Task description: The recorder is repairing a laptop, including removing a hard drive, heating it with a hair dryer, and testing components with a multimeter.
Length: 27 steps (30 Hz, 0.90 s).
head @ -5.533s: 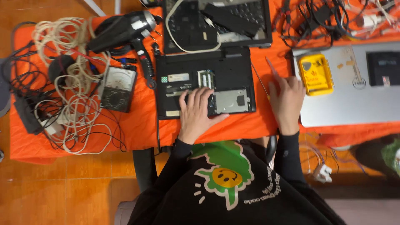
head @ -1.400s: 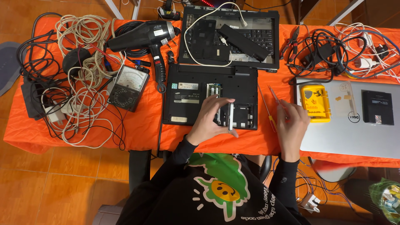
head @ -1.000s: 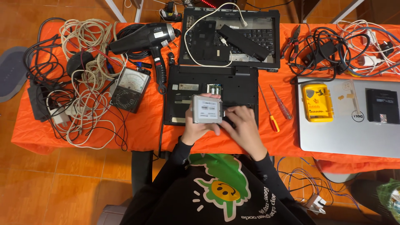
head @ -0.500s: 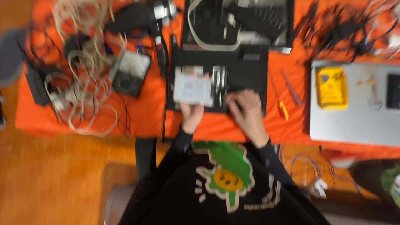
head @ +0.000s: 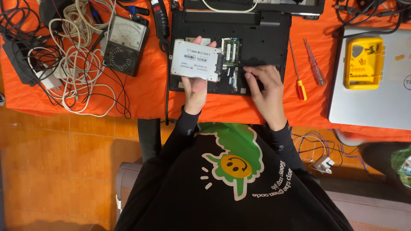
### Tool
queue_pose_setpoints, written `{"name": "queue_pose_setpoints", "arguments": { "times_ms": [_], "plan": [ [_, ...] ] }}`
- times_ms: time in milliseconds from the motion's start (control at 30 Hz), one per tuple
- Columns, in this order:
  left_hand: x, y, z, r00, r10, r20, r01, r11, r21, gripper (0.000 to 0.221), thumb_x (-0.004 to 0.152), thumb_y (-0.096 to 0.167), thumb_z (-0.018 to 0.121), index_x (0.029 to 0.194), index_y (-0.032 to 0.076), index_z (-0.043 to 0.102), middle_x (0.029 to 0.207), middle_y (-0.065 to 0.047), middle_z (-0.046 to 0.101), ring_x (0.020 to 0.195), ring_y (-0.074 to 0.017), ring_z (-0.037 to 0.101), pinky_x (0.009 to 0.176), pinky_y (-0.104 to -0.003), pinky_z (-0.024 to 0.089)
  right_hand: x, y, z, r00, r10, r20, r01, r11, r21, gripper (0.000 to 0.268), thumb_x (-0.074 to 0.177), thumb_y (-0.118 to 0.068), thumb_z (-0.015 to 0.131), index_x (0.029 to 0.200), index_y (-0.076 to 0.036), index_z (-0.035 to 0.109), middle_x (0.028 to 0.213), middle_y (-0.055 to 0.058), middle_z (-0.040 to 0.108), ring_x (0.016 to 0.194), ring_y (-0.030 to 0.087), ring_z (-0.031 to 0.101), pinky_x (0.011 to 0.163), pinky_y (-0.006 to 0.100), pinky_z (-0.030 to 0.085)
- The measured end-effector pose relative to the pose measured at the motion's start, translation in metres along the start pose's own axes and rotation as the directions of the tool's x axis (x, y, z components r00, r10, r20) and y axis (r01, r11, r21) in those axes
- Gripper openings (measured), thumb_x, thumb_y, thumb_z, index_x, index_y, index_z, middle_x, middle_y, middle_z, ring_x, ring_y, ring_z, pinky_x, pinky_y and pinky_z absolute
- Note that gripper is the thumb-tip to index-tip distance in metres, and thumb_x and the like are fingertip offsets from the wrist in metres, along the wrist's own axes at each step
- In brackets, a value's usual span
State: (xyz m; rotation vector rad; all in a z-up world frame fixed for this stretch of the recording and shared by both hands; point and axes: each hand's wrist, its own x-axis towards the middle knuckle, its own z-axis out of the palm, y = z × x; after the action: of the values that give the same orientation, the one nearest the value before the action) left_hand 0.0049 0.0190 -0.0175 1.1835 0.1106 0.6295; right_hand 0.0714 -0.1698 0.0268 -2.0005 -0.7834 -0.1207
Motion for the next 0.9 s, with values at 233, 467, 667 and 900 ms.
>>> {"name": "queue_pose_setpoints", "arguments": {
  "times_ms": [233, 467, 667, 900],
  "plan": [
    [-0.004, -0.008, -0.002, 0.989, 0.064, 0.135, -0.043, 0.987, -0.153, 0.105, 0.087, 0.06, 0.076, 0.164, 0.01, 0.027, 0.155, -0.012, 0.051, 0.144, -0.0277, 0.057, 0.123, -0.042, 0.049, -0.005, 0.004, -0.002, 0.991, 0.134, -0.022, -0.13, 0.984, 0.125, 0.013, 0.106, -0.004, 0.068, 0.118, -0.003, 0.073, 0.101, 0.008, 0.066, 0.091, 0.017, 0.061, 0.08, 0.029, 0.049],
    [0.0, -0.003, 0.017, 0.924, 0.224, 0.309, -0.354, 0.804, 0.477, 0.1, 0.071, 0.042, 0.093, 0.156, 0.02, 0.046, 0.144, -0.006, 0.048, 0.134, -0.0238, 0.055, 0.118, -0.038, 0.051, -0.008, -0.002, -0.006, 0.993, 0.047, 0.108, -0.096, 0.857, 0.506, 0.032, 0.103, -0.013, 0.06, 0.131, 0.004, 0.061, 0.115, 0.007, 0.066, 0.1, 0.011, 0.06, 0.091, 0.025, 0.049],
    [0.011, 0.01, 0.031, 0.875, 0.199, 0.441, -0.477, 0.506, 0.718, 0.099, 0.073, 0.035, 0.1, 0.156, 0.025, 0.047, 0.143, -0.006, 0.046, 0.136, -0.027, 0.047, 0.118, -0.037, 0.047, -0.018, 0.022, 0.002, 0.951, 0.291, 0.103, -0.293, 0.748, 0.595, 0.024, 0.109, -0.016, 0.064, 0.119, 0.006, 0.065, 0.109, 0.009, 0.064, 0.093, 0.012, 0.062, 0.082, 0.028, 0.053],
    [0.073, 0.043, 0.024, 0.843, 0.081, 0.532, -0.382, 0.788, 0.483, 0.116, 0.07, 0.042, 0.096, 0.157, 0.003, 0.03, 0.14, -0.011, 0.057, 0.122, -0.0228, 0.061, 0.113, -0.04, 0.046, 0.039, 0.009, -0.032, 0.943, 0.328, 0.06, -0.249, 0.576, 0.778, 0.019, 0.111, -0.015, 0.061, 0.12, 0.002, 0.064, 0.11, 0.009, 0.071, 0.093, 0.016, 0.067, 0.086, 0.031, 0.056]
  ]
}}
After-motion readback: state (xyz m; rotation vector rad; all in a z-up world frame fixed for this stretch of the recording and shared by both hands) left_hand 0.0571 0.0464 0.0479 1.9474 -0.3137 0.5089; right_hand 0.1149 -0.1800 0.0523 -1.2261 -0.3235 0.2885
